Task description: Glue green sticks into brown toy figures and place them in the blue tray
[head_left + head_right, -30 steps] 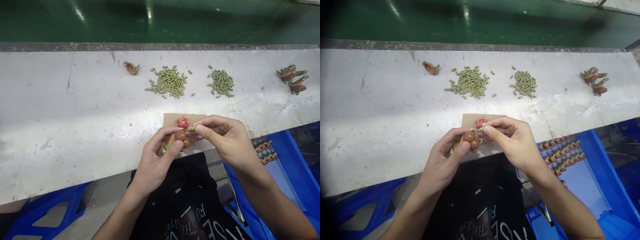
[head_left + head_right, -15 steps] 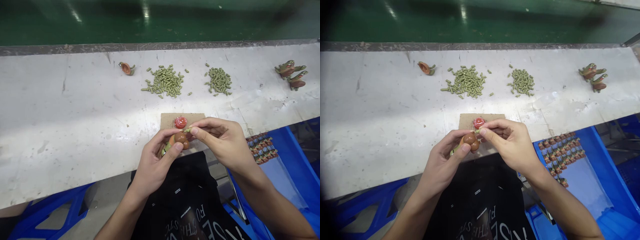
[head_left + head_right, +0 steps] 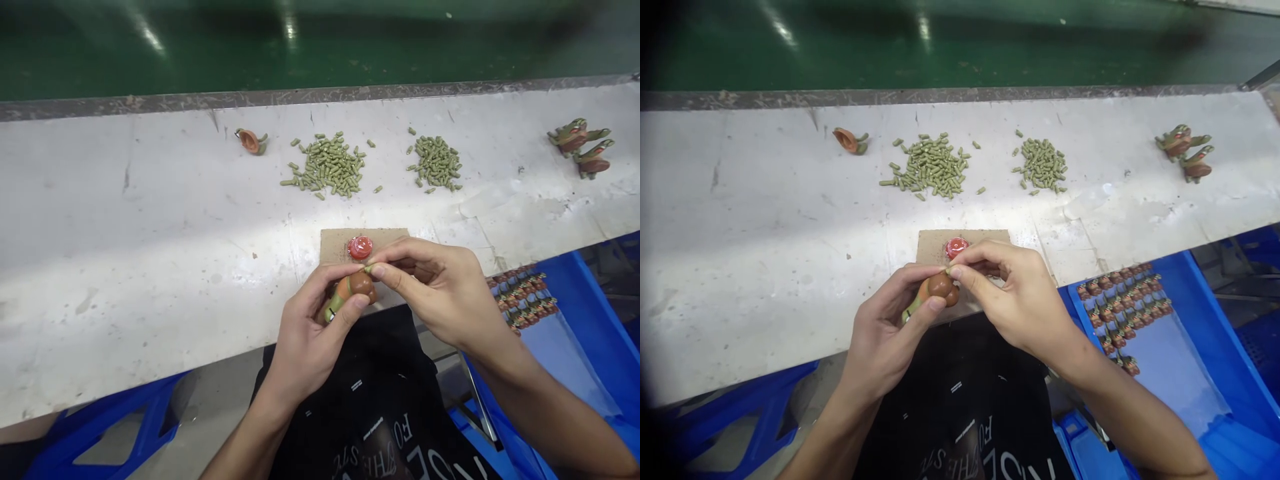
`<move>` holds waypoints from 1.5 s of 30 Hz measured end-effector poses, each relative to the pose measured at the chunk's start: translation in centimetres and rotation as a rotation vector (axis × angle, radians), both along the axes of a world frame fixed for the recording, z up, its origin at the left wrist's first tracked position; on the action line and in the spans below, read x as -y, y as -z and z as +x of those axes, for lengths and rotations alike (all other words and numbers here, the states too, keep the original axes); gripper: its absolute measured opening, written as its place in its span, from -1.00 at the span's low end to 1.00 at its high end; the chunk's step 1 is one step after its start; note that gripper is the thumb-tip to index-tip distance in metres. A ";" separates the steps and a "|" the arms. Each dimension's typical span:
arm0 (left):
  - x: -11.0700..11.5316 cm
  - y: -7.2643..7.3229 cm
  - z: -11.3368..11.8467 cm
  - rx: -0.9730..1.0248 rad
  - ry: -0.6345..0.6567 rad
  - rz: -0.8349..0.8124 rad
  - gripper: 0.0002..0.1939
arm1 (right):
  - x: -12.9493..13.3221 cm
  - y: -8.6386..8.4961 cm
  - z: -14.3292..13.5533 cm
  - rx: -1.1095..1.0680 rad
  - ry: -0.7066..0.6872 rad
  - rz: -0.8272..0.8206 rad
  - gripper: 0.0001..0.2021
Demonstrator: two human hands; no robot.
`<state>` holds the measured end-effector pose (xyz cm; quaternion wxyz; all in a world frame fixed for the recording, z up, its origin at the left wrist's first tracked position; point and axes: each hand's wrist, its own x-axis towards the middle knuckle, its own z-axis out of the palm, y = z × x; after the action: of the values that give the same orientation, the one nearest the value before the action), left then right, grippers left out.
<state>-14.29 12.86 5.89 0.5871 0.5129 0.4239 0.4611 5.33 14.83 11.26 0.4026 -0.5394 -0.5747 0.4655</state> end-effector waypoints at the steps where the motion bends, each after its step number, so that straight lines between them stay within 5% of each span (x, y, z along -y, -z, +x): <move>1: 0.1 0.1 0.0 -0.003 -0.010 0.037 -0.77 | 0.0 -0.1 -0.1 0.000 -0.004 0.005 -0.95; 20: -0.3 -0.4 -0.7 -0.035 0.043 0.236 -0.62 | 0.8 -1.0 -0.7 0.097 0.010 0.163 -0.91; 28: 0.2 -0.8 -0.7 0.040 -0.008 0.048 -0.75 | 1.0 -1.6 -0.3 0.118 0.041 0.142 -0.86; 33: -0.2 -1.0 -0.8 0.336 -0.043 -0.202 -0.82 | -3.3 -0.2 3.5 0.440 0.221 0.328 -0.83; 39: -1.0 -2.1 -0.5 0.452 -0.037 -0.399 -0.64 | -9.8 3.8 5.2 0.786 0.042 0.354 -0.66; 45: -1.0 -1.9 -1.0 0.453 -0.019 -0.422 -0.69 | -11.3 5.1 4.1 0.818 -0.012 0.290 -0.80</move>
<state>-15.28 13.85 7.78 0.7558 0.2596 0.3736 0.4710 9.38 26.11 6.17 0.2108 -0.6140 -0.7494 0.1303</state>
